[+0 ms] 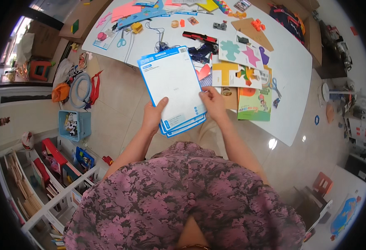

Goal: The person organizes a cluttered table by sorting various craft supplies, including colored paper, books, and cut-out shapes. They gather items into neat stacks and place them onto a nearby white bookshelf, clearing the workspace.

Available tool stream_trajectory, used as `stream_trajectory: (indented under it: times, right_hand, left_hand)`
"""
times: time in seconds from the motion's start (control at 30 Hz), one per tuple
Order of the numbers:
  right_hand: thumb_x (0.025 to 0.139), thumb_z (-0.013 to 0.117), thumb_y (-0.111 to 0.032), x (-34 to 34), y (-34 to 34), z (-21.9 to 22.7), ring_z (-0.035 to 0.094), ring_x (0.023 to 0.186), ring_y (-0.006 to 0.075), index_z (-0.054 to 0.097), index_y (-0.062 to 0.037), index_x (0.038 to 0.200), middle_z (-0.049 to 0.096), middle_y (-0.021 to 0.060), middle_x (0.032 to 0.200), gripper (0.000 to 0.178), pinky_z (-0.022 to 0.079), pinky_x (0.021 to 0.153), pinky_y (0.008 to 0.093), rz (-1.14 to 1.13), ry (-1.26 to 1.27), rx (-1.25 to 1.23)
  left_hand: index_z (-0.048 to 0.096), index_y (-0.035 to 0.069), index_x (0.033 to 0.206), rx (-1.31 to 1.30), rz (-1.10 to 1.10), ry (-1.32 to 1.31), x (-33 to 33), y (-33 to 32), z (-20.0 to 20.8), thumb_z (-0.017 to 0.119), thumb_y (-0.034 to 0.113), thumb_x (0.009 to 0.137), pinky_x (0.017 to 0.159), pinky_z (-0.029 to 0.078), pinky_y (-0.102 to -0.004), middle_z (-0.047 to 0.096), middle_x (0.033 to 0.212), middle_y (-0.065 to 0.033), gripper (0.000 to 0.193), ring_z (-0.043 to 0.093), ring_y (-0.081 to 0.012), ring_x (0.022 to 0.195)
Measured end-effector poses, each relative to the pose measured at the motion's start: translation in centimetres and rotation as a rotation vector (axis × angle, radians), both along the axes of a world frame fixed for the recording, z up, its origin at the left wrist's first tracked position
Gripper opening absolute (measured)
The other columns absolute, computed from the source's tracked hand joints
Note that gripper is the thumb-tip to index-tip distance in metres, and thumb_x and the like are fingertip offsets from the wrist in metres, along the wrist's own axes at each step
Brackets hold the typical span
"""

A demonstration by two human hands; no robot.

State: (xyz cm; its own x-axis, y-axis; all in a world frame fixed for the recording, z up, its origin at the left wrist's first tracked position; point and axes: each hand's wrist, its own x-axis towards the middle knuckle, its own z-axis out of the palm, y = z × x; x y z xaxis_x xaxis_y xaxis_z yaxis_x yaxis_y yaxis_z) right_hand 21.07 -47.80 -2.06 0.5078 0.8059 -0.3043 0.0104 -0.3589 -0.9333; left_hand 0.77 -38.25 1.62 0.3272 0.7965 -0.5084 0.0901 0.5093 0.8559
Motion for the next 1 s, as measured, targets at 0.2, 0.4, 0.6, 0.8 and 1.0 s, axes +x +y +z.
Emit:
stream_trajectory:
  times: [0.2, 0.4, 0.6, 0.8, 1.0]
  right_hand:
    - [0.084, 0.058, -0.025, 8.6, -11.7, -10.4, 0.05, 0.057, 0.0109, 0.062, -0.0048, 0.092, 0.053, -0.0003, 0.067, 0.022, 0.04, 0.051, 0.0222, -0.587, 0.082, -0.246]
    - [0.084, 0.061, -0.036, 8.7, -16.0, -10.6, 0.056, 0.094, 0.0196, 0.054, -0.0058, 0.099, 0.057, 0.01, 0.098, 0.034, 0.045, 0.072, 0.0369, -0.94, 0.608, -0.445]
    - [0.086, 0.056, -0.045, 7.0, -12.8, -14.5, 0.053, 0.107, 0.0259, 0.044, 0.0008, 0.111, 0.052, 0.0165, 0.116, 0.054, 0.041, 0.091, 0.0395, -0.936, 1.138, -0.003]
    - [0.086, 0.056, -0.043, 7.1, -9.9, -11.8, 0.053, 0.107, 0.0243, 0.047, -0.0012, 0.11, 0.053, 0.0137, 0.117, 0.049, 0.039, 0.095, 0.039, -0.978, 1.361, -0.006]
    - [0.087, 0.058, -0.033, 7.4, -10.1, -11.0, 0.059, 0.097, 0.0218, 0.052, -0.0046, 0.107, 0.059, 0.0106, 0.106, 0.035, 0.046, 0.084, 0.0358, -1.111, 1.185, 0.109]
  left_hand:
    - [0.05, -0.01, 0.111, 0.027, -0.01, 0.09, -1.3, 0.3, -0.6, 0.061, 0.018, 0.085, 0.073, 0.05, -0.0313, 0.06, 0.103, -0.0187, 0.041, 0.062, -0.0228, 0.086]
    - [0.048, -0.01, 0.112, -0.082, 0.109, 0.017, -1.2, -0.2, -0.2, 0.06, 0.018, 0.085, 0.073, 0.051, -0.0327, 0.059, 0.101, -0.0198, 0.041, 0.062, -0.0247, 0.085]
    - [0.048, -0.011, 0.111, -0.101, 0.038, 0.063, 0.3, -0.7, 0.7, 0.059, 0.017, 0.084, 0.073, 0.051, -0.0325, 0.06, 0.1, -0.0192, 0.04, 0.062, -0.0249, 0.083]
    - [0.048, -0.011, 0.111, -0.107, 0.028, -0.006, 0.7, -1.1, 0.0, 0.057, 0.015, 0.084, 0.074, 0.05, -0.0323, 0.059, 0.101, -0.019, 0.039, 0.062, -0.0243, 0.085]
    - [0.047, -0.01, 0.113, -0.111, 0.022, 0.011, 0.5, -1.1, -0.1, 0.055, 0.012, 0.085, 0.079, 0.049, -0.0331, 0.058, 0.106, -0.0198, 0.037, 0.061, -0.0262, 0.091]
